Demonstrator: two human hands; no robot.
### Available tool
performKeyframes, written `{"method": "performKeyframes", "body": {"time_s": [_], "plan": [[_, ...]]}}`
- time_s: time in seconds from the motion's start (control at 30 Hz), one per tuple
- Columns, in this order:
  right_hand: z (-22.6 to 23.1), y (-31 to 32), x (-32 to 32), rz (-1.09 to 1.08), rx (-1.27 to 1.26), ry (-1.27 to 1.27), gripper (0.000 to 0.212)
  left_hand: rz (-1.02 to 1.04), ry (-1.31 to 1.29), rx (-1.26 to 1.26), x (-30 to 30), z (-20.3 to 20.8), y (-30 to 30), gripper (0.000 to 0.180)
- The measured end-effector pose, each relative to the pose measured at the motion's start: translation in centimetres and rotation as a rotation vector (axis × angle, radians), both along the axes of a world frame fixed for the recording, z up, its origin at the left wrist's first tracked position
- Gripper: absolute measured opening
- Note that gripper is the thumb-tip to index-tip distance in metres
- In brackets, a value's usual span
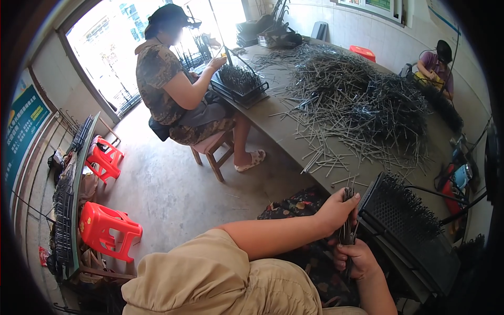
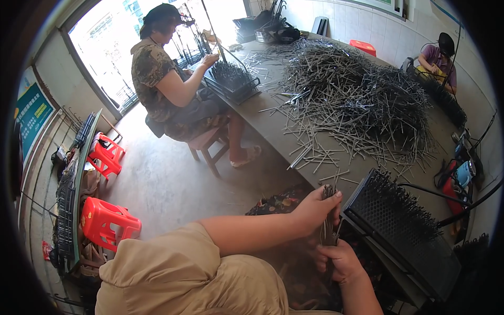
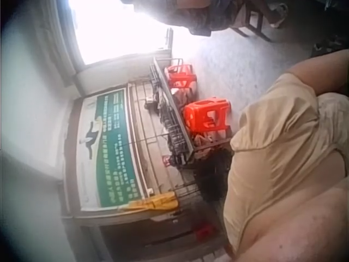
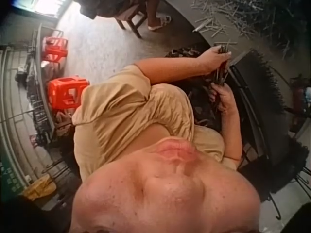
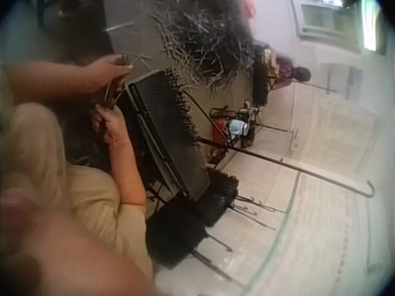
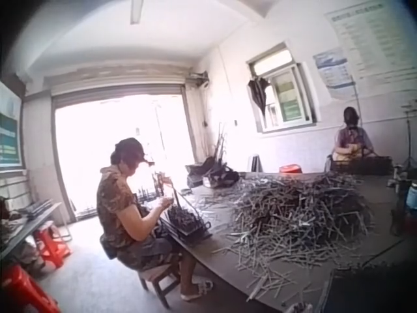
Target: Sorting small metal rods from a pile and inserting them into a perforated rack.
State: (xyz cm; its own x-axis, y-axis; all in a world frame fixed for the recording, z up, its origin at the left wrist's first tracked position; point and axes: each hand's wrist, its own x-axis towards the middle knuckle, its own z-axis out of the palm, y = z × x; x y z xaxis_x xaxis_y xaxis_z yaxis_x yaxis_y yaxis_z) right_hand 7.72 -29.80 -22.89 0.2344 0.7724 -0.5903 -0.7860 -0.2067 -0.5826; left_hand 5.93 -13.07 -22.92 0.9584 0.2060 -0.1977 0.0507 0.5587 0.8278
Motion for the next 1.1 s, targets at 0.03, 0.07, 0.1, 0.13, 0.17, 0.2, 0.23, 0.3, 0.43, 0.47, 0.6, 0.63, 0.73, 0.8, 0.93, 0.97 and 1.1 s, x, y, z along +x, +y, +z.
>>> {"method": "performKeyframes", "body": {"time_s": [0.03,0.07,0.1,0.13,0.17,0.2,0.23,0.3,0.43,0.47,0.6,0.63,0.73,0.8,0.93,0.97,1.1], "plan": [[0.2,-0.1,0.0,-0.001,0.0,0.0,0.022,0.0,0.014,0.021,0.0,0.2,0.1,0.022],[0.3,-0.2,0.1,0.006,-0.006,0.024,0.021,0.001,0.028,0.043,0.0,0.3,0.2,0.022],[0.3,-0.2,0.2,0.014,-0.013,0.048,0.019,0.003,0.028,0.045,0.0,0.4,0.4,0.022],[0.2,-0.3,0.3,0.013,-0.012,0.049,0.019,0.0,0.03,0.022,0.1,0.3,0.5,0.022],[0.0,-0.4,0.4,0.016,0.0,0.057,0.018,0.0,0.032,-0.001,0.1,0.3,0.6,0.023],[-0.2,-0.4,0.6,0.02,0.013,0.066,0.018,0.002,0.033,0.001,0.2,0.3,0.8,0.023],[-0.6,-0.7,0.7,0.022,0.014,0.068,0.018,-0.014,0.033,-0.052,0.2,0.3,0.9,0.022],[-1.5,-1.1,1.2,0.043,0.122,0.199,0.018,-0.027,0.033,-0.103,0.5,0.2,1.1,0.021],[-2.4,-2.4,1.1,0.044,0.23,0.342,0.02,-0.109,-0.003,-0.405,1.4,-1.4,1.0,0.019],[-2.0,-2.3,0.4,0.014,0.18,0.25,0.02,-0.184,-0.003,-0.486,1.4,-1.8,0.5,0.017],[-3.0,-0.8,-0.6,0.045,-0.031,0.129,0.014,-0.221,0.138,0.099,-1.0,-3.0,-1.2,0.019],[-3.0,-0.2,-0.5,0.085,-0.052,0.189,0.013,-0.14,0.2,0.162,-1.4,-3.0,-0.6,0.022],[-2.1,0.3,-0.4,-0.002,0.012,0.177,0.012,-0.061,0.24,0.164,-0.6,-0.9,-0.3,0.045],[-1.5,0.1,-0.8,0.0,0.051,0.098,0.015,0.056,0.169,-0.156,-0.3,-0.4,-0.3,0.034],[-1.8,-1.3,-0.7,-0.005,0.118,0.177,0.016,0.085,0.146,-0.231,0.7,-1.1,0.4,0.029],[-1.7,-1.8,-0.4,0.008,0.137,0.172,0.017,0.053,0.111,-0.332,1.0,-1.1,0.7,0.029],[-1.1,-2.1,-0.4,-0.022,0.141,0.125,0.018,0.047,0.055,-0.273,1.2,-0.9,-0.1,0.027]]}}
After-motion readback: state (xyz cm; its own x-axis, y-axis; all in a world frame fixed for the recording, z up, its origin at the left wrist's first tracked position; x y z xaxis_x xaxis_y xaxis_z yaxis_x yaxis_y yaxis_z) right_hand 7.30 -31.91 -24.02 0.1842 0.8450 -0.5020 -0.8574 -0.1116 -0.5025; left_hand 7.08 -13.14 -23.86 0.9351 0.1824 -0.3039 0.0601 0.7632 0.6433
